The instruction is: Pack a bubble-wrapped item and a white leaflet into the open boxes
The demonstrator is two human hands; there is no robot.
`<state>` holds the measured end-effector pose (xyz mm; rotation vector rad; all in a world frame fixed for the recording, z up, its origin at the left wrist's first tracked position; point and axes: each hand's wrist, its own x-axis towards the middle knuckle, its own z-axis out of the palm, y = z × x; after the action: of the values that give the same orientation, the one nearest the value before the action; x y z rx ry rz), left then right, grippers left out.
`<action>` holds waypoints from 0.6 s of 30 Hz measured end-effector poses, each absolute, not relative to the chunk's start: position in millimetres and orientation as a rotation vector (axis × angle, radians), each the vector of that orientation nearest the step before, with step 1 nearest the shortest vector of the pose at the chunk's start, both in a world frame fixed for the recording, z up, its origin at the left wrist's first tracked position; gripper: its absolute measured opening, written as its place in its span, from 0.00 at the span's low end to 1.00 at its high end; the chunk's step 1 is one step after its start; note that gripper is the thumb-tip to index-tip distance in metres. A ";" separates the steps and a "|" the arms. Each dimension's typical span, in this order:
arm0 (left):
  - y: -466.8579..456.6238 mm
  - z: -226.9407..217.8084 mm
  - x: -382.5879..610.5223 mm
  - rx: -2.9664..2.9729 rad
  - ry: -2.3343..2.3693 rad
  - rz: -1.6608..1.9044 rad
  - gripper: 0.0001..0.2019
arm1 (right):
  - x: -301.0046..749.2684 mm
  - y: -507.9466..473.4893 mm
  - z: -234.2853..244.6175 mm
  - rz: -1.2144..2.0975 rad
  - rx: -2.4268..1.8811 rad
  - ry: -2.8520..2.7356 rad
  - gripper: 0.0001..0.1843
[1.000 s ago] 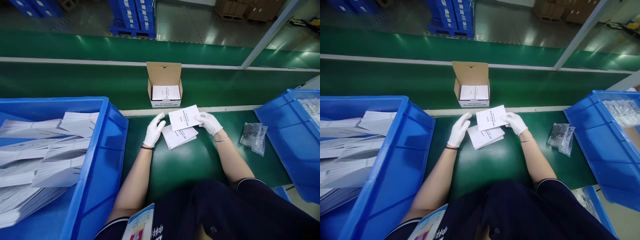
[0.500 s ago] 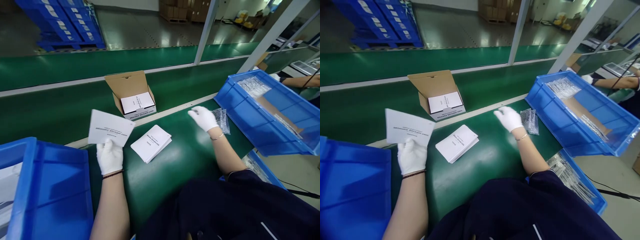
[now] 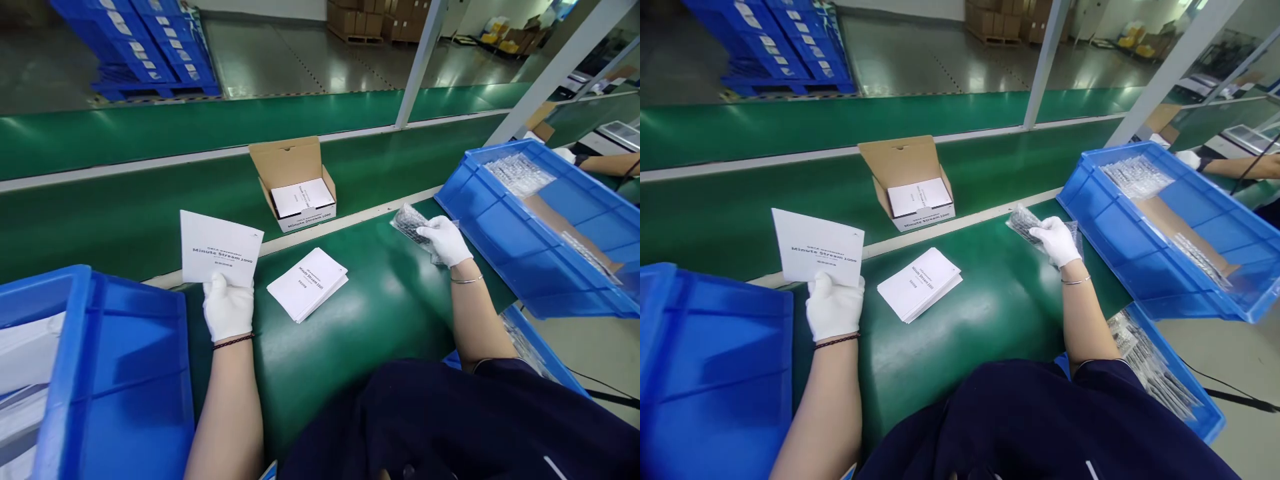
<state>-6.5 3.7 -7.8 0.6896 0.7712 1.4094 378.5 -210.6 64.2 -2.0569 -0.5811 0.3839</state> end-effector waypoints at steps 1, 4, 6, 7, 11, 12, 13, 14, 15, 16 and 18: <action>4.2 -7.7 -5.7 0.675 0.776 1.412 0.17 | 371.5 -202.5 65.5 0.508 -1.830 -0.558 0.17; 6.3 -9.6 -4.4 0.715 0.834 1.407 0.18 | 350.5 -177.1 65.2 0.864 -1.287 -0.586 0.16; 6.6 -11.8 -5.2 0.857 0.941 1.406 0.17 | 338.3 -160.6 60.1 1.032 -1.128 -0.590 0.18; 6.3 -13.0 -6.3 0.930 0.999 1.408 0.16 | 332.9 -153.1 56.0 1.084 -1.096 -0.579 0.19; 3.9 -16.3 -12.2 1.101 1.206 1.399 0.14 | 315.3 -130.9 33.8 1.186 -1.007 -0.491 0.22; 3.6 -16.7 -13.2 1.127 1.253 1.389 0.14 | 312.5 -127.7 28.1 1.205 -0.988 -0.463 0.23; 3.4 -16.9 -13.8 1.145 1.295 1.381 0.14 | 310.8 -125.3 22.7 1.222 -0.976 -0.437 0.23; 3.4 -17.0 -14.0 1.151 1.325 1.379 0.15 | 310.1 -123.5 18.0 1.232 -0.970 -0.416 0.24; 3.5 -16.9 -13.8 1.147 1.340 1.383 0.15 | 310.5 -122.2 14.1 1.236 -0.968 -0.403 0.24; 3.4 -16.6 -13.3 1.140 1.343 1.388 0.15 | 311.8 -121.1 10.9 1.237 -0.966 -0.394 0.24; 3.0 -15.9 -11.8 1.128 1.338 1.389 0.17 | 316.0 -118.9 6.8 1.248 -0.964 -0.373 0.20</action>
<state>-11.8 3.0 -15.9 1.1275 1.3376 1.3886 316.0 -118.9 6.8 -0.9642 -0.3732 1.2476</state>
